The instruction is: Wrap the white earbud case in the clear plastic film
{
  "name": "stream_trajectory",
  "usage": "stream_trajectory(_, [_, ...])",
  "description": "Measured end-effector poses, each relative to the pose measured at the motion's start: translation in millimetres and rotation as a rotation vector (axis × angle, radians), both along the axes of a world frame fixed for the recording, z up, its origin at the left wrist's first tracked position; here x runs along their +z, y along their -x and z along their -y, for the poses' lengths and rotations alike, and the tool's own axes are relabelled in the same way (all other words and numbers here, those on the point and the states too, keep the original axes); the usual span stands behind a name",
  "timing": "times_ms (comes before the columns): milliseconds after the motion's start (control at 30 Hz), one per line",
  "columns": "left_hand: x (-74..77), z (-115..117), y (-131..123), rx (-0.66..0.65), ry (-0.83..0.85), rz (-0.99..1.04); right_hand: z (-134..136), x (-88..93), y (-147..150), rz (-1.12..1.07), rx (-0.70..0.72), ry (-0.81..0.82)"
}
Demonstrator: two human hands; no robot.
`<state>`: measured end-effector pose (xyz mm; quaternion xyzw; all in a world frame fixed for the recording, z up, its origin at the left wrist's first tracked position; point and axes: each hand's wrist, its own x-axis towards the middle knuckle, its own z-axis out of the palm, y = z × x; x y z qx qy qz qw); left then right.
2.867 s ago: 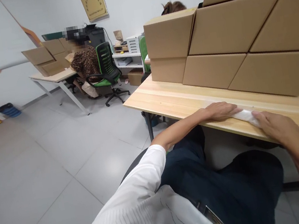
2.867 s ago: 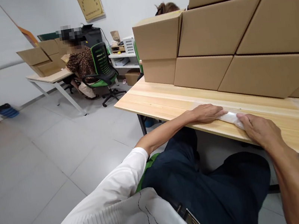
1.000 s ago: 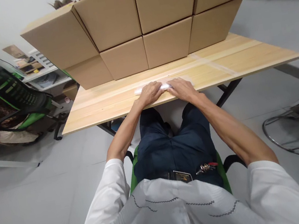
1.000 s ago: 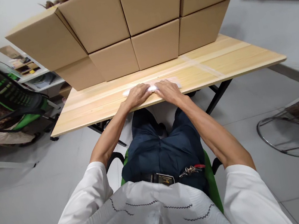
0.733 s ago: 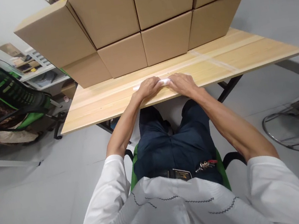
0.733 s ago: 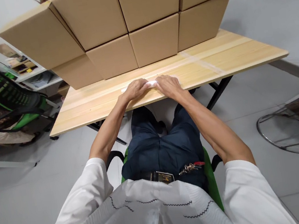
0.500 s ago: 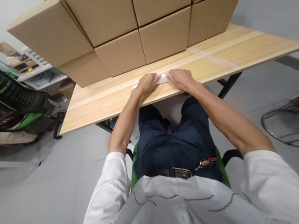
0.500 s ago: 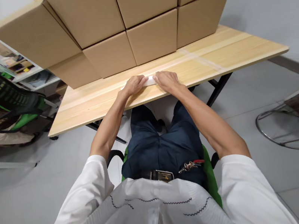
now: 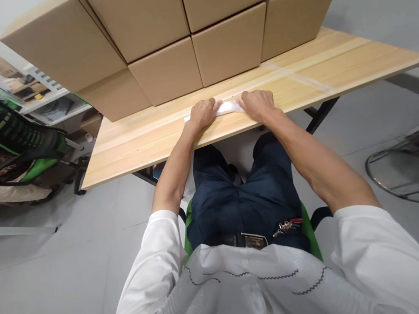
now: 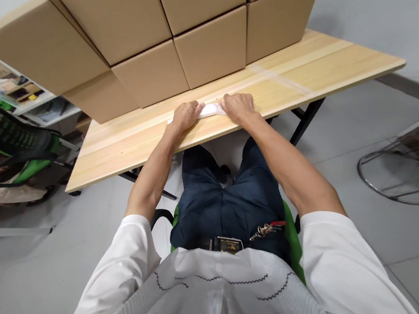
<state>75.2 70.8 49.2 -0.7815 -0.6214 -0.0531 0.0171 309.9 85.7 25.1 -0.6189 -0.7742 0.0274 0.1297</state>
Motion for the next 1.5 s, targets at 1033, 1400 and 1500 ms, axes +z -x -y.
stream_trajectory(1033, [-26.1,20,36,-0.139,-0.157,0.064,21,-16.4,42,-0.009,0.447,-0.235])
stream_trajectory(1400, [-14.4,10,46,0.118,-0.079,0.100,24,-18.0,38,-0.035,0.431,-0.170])
stream_trajectory(1500, [-12.8,13,51,0.156,-0.076,0.103,25,-17.4,37,-0.043,0.412,-0.144])
